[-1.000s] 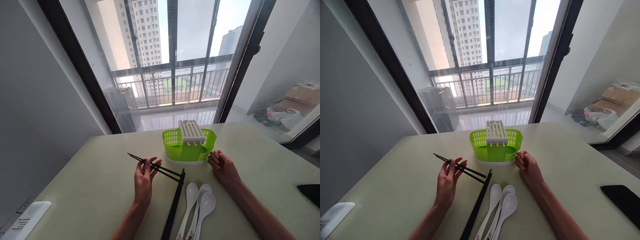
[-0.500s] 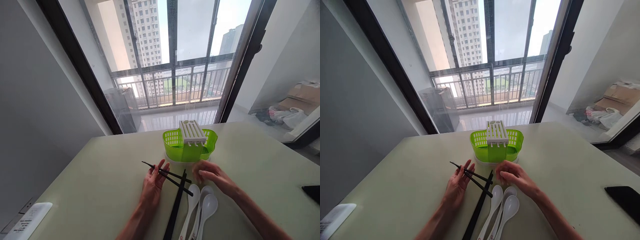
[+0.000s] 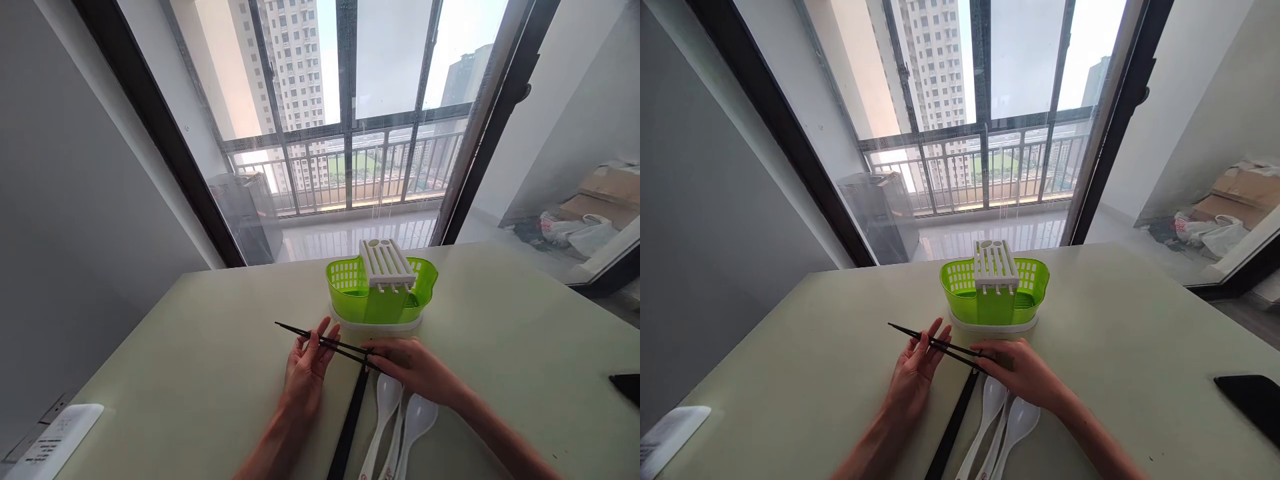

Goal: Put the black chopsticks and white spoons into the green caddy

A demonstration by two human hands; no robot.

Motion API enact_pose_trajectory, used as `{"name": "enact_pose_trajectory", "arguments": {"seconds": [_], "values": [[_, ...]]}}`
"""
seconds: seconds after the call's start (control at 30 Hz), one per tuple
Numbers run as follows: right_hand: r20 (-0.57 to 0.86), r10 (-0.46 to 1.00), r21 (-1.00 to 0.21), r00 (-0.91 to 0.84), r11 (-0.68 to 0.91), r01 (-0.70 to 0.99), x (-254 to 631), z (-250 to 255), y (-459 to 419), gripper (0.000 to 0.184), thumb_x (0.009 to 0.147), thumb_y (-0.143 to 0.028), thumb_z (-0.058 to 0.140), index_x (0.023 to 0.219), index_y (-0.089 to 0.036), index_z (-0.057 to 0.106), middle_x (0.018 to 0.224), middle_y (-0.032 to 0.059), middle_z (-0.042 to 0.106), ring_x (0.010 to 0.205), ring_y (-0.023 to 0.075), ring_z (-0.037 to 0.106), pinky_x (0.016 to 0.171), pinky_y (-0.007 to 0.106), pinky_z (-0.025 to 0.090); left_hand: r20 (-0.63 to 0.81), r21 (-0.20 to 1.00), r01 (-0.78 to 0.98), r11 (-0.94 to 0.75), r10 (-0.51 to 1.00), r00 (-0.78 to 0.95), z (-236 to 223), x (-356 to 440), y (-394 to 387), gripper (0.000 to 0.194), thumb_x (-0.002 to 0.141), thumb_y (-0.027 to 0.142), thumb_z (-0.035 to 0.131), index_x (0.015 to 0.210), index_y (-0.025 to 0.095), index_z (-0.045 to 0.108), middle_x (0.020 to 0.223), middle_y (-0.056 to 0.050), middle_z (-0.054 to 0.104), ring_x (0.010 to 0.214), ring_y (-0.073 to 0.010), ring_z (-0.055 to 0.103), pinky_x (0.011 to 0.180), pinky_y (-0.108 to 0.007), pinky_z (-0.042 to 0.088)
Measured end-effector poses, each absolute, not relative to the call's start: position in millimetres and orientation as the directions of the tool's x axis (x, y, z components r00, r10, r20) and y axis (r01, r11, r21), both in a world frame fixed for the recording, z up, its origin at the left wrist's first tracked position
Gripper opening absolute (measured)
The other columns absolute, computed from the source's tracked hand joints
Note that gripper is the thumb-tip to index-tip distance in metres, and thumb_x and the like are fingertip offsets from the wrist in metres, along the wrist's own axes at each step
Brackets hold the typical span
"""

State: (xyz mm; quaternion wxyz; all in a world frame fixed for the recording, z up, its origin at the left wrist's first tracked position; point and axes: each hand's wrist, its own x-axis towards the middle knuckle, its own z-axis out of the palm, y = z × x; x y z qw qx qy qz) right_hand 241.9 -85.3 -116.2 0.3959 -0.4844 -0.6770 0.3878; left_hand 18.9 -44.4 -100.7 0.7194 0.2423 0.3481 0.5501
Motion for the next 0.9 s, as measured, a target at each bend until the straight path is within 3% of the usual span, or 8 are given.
{"name": "enact_pose_trajectory", "arguments": {"seconds": [0.17,0.43,0.77,0.9], "values": [[0.144,0.963,-0.917,-0.227,0.215,0.335,242,-118,-84,0.037,0.097,-0.047,0.06,0.121,-0.025,0.077,0.111,0.0039,0.08,0.095,0.0267,0.075,0.087,0.037,0.061,-0.3,0.697,-0.658,0.284,0.95,0.091,-101,17,-42,0.009,0.09,0.016,0.07,0.097,0.019,0.066,0.122,-0.011,0.075,0.116,-0.0236,0.071,0.111,-0.04,0.053],[0.135,0.969,-0.931,-0.208,0.196,0.309,243,-123,-82,0.037,0.096,-0.048,0.062,0.12,-0.025,0.078,0.109,0.0048,0.08,0.097,0.0278,0.076,0.09,0.04,0.062,-0.328,0.642,-0.719,0.265,0.943,0.055,-101,13,-38,0.013,0.088,0.013,0.073,0.098,0.018,0.068,0.125,-0.008,0.075,0.113,-0.0234,0.073,0.111,-0.04,0.053],[0.125,0.965,-0.952,-0.23,0.182,0.247,241,-122,-84,0.039,0.095,-0.049,0.064,0.122,-0.026,0.077,0.097,0.0029,0.082,0.085,0.0235,0.076,0.081,0.035,0.063,-0.288,0.684,-0.691,0.232,0.957,0.036,-105,7,-33,0.011,0.089,0.017,0.07,0.097,0.024,0.072,0.131,-0.005,0.071,0.132,-0.0256,0.06,0.118,-0.043,0.047],[0.129,0.967,-0.947,-0.22,0.186,0.262,240,-120,-84,0.036,0.091,-0.049,0.068,0.119,-0.028,0.078,0.098,0.001,0.082,0.086,0.0241,0.076,0.08,0.034,0.063,-0.279,0.694,-0.684,0.224,0.96,0.032,-105,6,-33,0.012,0.088,0.018,0.073,0.098,0.023,0.071,0.13,-0.005,0.072,0.128,-0.0244,0.063,0.116,-0.041,0.049]]}}
